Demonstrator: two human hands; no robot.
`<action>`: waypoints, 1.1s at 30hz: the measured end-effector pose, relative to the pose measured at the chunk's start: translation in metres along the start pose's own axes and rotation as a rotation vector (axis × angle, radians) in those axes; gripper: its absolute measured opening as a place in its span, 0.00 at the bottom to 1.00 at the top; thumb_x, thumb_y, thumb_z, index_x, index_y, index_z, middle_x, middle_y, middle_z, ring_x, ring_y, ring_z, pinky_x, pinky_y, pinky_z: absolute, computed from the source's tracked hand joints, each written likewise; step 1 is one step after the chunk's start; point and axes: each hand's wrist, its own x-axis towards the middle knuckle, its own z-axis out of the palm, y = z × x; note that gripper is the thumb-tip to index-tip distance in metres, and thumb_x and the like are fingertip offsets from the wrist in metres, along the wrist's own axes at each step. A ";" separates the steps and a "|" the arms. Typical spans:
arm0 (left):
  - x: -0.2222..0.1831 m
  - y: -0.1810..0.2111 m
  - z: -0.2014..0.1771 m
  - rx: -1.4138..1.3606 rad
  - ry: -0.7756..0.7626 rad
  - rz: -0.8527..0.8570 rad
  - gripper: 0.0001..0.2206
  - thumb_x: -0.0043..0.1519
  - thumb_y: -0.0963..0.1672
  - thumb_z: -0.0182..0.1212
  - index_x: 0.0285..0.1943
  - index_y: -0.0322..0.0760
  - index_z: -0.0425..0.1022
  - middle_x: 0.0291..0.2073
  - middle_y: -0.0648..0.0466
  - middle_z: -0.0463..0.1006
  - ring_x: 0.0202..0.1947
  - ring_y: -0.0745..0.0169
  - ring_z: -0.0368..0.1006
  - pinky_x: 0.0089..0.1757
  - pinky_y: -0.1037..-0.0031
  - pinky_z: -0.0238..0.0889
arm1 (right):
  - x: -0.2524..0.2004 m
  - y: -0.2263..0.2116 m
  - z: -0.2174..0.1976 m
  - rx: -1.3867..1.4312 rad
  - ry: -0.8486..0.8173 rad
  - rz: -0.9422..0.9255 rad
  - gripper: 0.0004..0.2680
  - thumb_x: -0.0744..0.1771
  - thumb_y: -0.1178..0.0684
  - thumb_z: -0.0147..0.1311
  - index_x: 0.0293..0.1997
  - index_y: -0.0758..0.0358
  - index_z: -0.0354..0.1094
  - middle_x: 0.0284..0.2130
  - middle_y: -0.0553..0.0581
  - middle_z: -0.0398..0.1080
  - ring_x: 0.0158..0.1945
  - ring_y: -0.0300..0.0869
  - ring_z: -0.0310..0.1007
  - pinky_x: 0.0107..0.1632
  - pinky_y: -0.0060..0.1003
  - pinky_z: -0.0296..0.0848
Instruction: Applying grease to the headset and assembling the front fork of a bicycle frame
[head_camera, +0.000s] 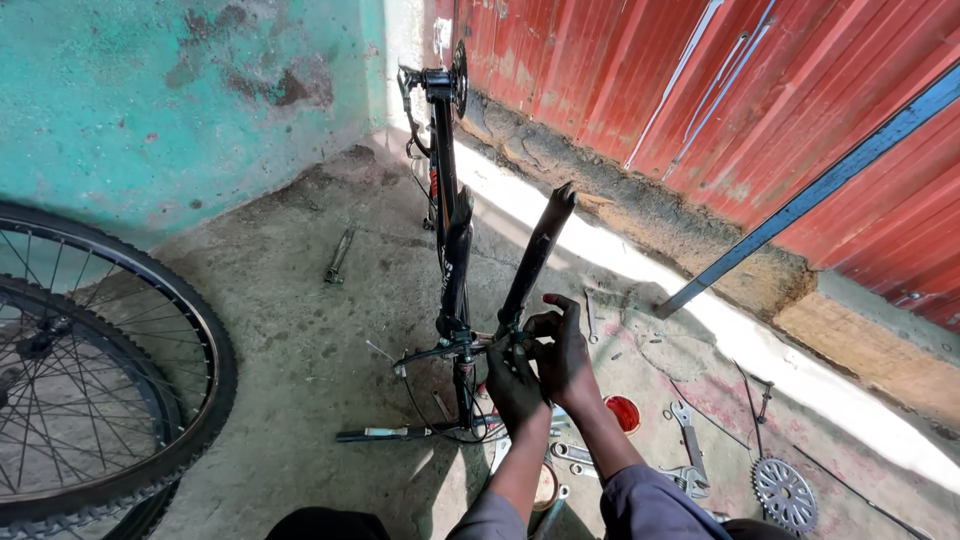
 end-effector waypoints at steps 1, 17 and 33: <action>-0.005 0.003 -0.004 0.003 0.001 -0.006 0.10 0.66 0.45 0.58 0.55 0.46 0.76 0.31 0.49 0.81 0.27 0.53 0.80 0.27 0.73 0.73 | -0.004 0.002 -0.001 -0.001 -0.001 0.006 0.26 0.65 0.70 0.54 0.69 0.62 0.46 0.39 0.60 0.72 0.45 0.47 0.75 0.47 0.39 0.77; -0.015 0.053 -0.068 0.299 -0.354 0.164 0.12 0.67 0.46 0.52 0.58 0.44 0.73 0.41 0.48 0.84 0.40 0.47 0.82 0.53 0.60 0.64 | -0.050 -0.077 -0.016 -0.152 -0.080 0.025 0.29 0.65 0.64 0.58 0.70 0.63 0.39 0.38 0.65 0.74 0.39 0.50 0.78 0.43 0.44 0.79; 0.012 0.161 -0.160 0.374 -0.611 -0.348 0.23 0.72 0.48 0.49 0.70 0.25 0.63 0.50 0.35 0.76 0.49 0.38 0.78 0.43 0.52 0.75 | -0.038 -0.097 -0.018 -0.539 0.084 0.122 0.23 0.62 0.47 0.70 0.53 0.68 0.59 0.39 0.65 0.79 0.45 0.59 0.81 0.48 0.54 0.78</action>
